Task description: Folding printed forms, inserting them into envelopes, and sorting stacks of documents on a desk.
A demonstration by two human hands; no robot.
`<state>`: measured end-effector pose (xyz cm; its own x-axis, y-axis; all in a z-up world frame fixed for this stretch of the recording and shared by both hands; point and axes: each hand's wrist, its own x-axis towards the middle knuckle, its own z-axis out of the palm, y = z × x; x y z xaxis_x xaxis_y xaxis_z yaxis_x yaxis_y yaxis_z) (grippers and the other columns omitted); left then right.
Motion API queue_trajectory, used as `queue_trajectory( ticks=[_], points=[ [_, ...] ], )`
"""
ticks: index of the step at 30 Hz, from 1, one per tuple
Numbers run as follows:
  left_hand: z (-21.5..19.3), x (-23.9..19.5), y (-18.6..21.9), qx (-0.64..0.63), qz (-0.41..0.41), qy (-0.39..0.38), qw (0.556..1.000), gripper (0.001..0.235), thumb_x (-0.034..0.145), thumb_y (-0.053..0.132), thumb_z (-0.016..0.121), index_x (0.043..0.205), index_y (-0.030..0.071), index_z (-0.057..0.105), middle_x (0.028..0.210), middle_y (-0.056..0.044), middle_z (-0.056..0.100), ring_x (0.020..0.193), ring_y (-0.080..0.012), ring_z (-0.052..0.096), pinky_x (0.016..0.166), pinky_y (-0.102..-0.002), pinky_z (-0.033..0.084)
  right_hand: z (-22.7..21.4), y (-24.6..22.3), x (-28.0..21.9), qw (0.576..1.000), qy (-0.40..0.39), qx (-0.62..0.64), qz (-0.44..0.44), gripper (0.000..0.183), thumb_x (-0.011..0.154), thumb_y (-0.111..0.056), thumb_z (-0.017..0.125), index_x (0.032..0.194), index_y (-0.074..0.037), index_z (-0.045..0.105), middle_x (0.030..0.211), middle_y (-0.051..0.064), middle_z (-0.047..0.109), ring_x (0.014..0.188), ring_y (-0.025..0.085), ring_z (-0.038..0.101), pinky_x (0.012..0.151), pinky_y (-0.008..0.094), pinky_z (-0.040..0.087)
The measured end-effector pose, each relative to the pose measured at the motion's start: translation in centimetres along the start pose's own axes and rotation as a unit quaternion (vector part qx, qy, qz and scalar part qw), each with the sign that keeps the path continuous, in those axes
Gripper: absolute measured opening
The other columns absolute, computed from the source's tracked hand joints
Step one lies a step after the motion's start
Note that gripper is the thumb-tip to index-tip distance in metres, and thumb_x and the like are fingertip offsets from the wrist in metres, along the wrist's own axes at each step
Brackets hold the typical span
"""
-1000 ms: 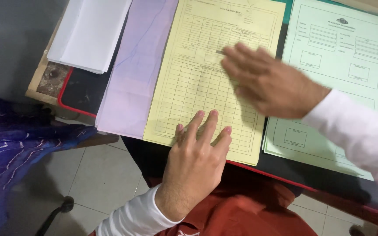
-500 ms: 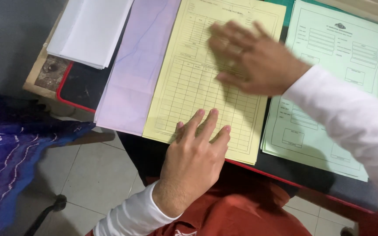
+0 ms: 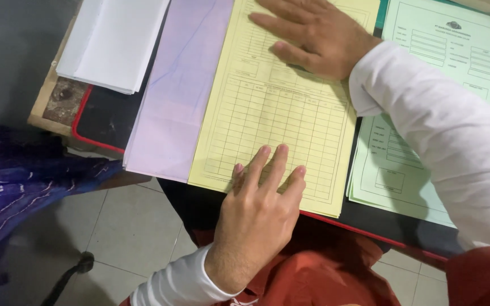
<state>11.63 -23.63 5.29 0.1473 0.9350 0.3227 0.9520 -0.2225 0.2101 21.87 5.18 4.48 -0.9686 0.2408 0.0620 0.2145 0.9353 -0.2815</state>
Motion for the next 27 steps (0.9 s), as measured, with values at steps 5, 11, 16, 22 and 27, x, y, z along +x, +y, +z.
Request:
queue_trajectory(
  ticks=[5, 11, 16, 22, 27],
  points=[
    [-0.4, 0.3, 0.0, 0.003, 0.012, -0.016, 1.0, 0.026, 0.094, 0.025, 0.068, 0.118, 0.015, 0.073, 0.138, -0.018, 0.063, 0.128, -0.0375, 0.059, 0.086, -0.055, 0.06, 0.6, -2.6, -1.5, 0.996, 0.028, -0.043, 0.069, 0.075, 0.11, -0.055, 0.01, 0.165, -0.004, 0.022, 0.169, 0.026, 0.022, 0.156, 0.04, 0.016, 0.123, 0.057, 0.01],
    [-0.4, 0.4, -0.2, 0.045, 0.045, -0.047, 0.997, 0.036, 0.093, 0.033, 0.071, 0.126, 0.018, 0.07, 0.142, -0.017, 0.06, 0.129, -0.0352, 0.058, 0.088, -0.052, 0.061, 0.2, -9.4, -8.7, 0.997, -0.032, -0.033, 0.066, 0.079, 0.103, -0.066, 0.019, 0.165, -0.019, 0.02, 0.168, 0.023, 0.007, 0.155, 0.041, 0.01, 0.119, 0.065, 0.011],
    [-1.0, 1.4, -0.9, 0.092, 0.101, -0.144, 0.98, 0.058, 0.09, 0.046, 0.067, 0.139, 0.016, 0.06, 0.149, -0.021, 0.054, 0.133, -0.0361, 0.055, 0.097, -0.04, 0.056, 0.4, -15.1, -15.0, 0.996, -0.012, -0.078, 0.053, 0.068, 0.104, -0.053, 0.041, 0.163, -0.019, 0.032, 0.17, 0.015, 0.024, 0.156, 0.033, 0.024, 0.12, 0.06, 0.023],
    [-2.0, 9.0, -2.8, 0.039, 0.12, -0.266, 0.956, 0.047, 0.108, 0.033, 0.045, 0.142, 0.0, 0.049, 0.125, -0.014, 0.064, 0.105, -0.0294, 0.065, 0.076, -0.048, 0.061, 1.4, -15.1, -16.1, 0.997, 0.004, -0.029, 0.076, 0.068, 0.106, -0.056, 0.032, 0.164, -0.021, 0.029, 0.171, 0.012, 0.023, 0.156, 0.031, 0.027, 0.119, 0.068, 0.015],
    [2.6, 14.1, -5.2, 0.059, 0.103, -0.302, 0.946, 0.067, 0.105, 0.045, 0.035, 0.161, 0.012, 0.02, 0.169, -0.008, 0.019, 0.151, -0.0309, 0.024, 0.117, -0.062, 0.019, 1.9, -15.5, -16.1, 0.997, 0.03, -0.025, 0.07, 0.074, 0.103, -0.062, 0.035, 0.161, -0.016, 0.036, 0.169, 0.015, 0.026, 0.154, 0.036, 0.032, 0.119, 0.07, 0.015]
  ],
)
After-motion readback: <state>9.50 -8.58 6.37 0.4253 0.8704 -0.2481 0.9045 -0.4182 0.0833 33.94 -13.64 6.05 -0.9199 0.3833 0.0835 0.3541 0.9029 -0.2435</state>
